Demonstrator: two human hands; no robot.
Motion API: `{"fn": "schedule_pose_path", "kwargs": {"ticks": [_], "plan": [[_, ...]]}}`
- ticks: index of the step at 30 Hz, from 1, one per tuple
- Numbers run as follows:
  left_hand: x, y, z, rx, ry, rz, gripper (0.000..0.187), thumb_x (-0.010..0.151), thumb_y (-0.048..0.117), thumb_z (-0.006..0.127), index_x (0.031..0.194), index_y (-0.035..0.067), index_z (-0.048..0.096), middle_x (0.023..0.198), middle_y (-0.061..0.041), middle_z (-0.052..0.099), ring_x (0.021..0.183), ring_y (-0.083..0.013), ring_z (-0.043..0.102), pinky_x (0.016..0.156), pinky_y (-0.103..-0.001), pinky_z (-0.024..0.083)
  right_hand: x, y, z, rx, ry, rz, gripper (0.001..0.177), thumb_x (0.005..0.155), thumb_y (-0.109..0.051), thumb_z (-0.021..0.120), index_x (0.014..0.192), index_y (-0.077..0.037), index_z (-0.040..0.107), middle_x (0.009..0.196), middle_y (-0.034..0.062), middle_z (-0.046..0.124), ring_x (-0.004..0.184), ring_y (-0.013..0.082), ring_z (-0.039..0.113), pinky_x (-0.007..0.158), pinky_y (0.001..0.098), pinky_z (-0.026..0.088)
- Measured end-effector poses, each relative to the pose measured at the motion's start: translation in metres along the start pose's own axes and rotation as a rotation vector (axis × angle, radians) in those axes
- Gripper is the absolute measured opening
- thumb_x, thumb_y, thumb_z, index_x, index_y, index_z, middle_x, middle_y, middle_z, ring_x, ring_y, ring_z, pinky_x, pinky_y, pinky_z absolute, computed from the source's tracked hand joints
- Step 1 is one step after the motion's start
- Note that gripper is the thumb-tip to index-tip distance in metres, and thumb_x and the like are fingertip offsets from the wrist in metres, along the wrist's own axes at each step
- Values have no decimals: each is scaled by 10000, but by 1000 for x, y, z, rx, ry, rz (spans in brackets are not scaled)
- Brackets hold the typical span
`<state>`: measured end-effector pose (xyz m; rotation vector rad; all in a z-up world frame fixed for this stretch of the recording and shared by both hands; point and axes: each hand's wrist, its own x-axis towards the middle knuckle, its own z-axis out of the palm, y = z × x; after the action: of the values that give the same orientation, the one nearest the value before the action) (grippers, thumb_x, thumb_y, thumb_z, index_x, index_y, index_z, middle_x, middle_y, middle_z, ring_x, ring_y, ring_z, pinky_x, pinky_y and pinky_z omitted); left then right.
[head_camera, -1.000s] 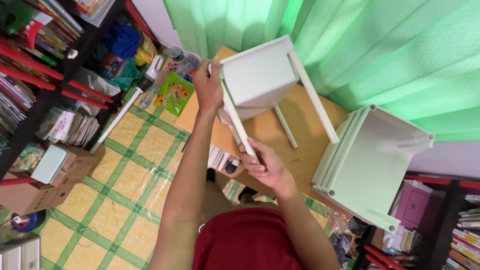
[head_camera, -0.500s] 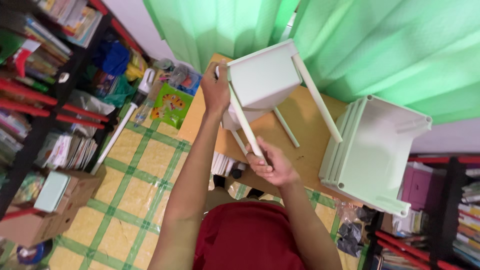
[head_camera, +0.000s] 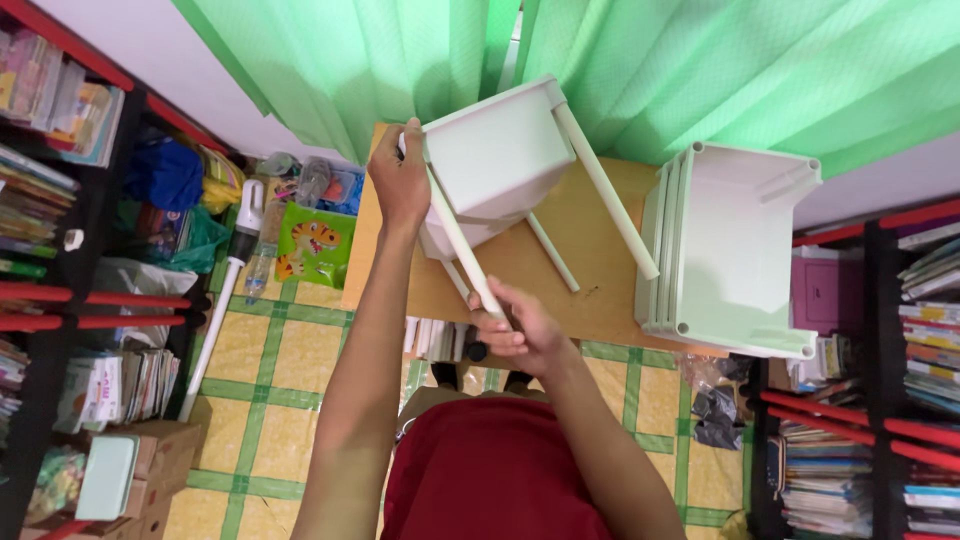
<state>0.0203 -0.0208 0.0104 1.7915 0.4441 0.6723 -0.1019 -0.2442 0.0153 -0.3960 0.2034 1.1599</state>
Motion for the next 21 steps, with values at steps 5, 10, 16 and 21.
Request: {"fn": "schedule_pose_path", "kwargs": {"ticks": [5, 10, 16, 21], "plan": [[0, 0, 4, -43, -39, 13, 334, 1031, 279, 596, 916, -25, 675, 654, -75, 515, 630, -110, 444, 569, -347, 375, 9, 23, -10, -550, 283, -150, 376, 1113, -393, 544, 974, -44, 546, 634, -34, 458, 442, 36, 403, 373, 221, 324], [0, 5, 2, -52, -43, 13, 341, 1035, 275, 592, 884, -22, 665, 629, -67, 508, 616, -105, 444, 556, -357, 371, 13, 38, 5, -1247, 473, -556, 391, 1105, -419, 607, 993, -45, 587, 711, -21, 552, 582, 45, 508, 494, 240, 433], [3, 8, 3, -55, -71, -41, 358, 1032, 283, 592, 860, -23, 665, 610, -90, 491, 588, -113, 425, 536, -370, 346, 3, 4, 7, -107, 89, -76, 350, 1093, -398, 525, 1051, -57, 595, 667, -34, 478, 453, 29, 385, 369, 186, 330], [0, 6, 9, -30, -48, 6, 351, 1029, 278, 594, 866, -25, 662, 606, -87, 520, 571, -120, 449, 539, -366, 372, 15, 19, 9, -790, 490, -317, 390, 1102, -384, 535, 1027, -3, 574, 669, -51, 416, 519, 50, 401, 427, 252, 345]]}}
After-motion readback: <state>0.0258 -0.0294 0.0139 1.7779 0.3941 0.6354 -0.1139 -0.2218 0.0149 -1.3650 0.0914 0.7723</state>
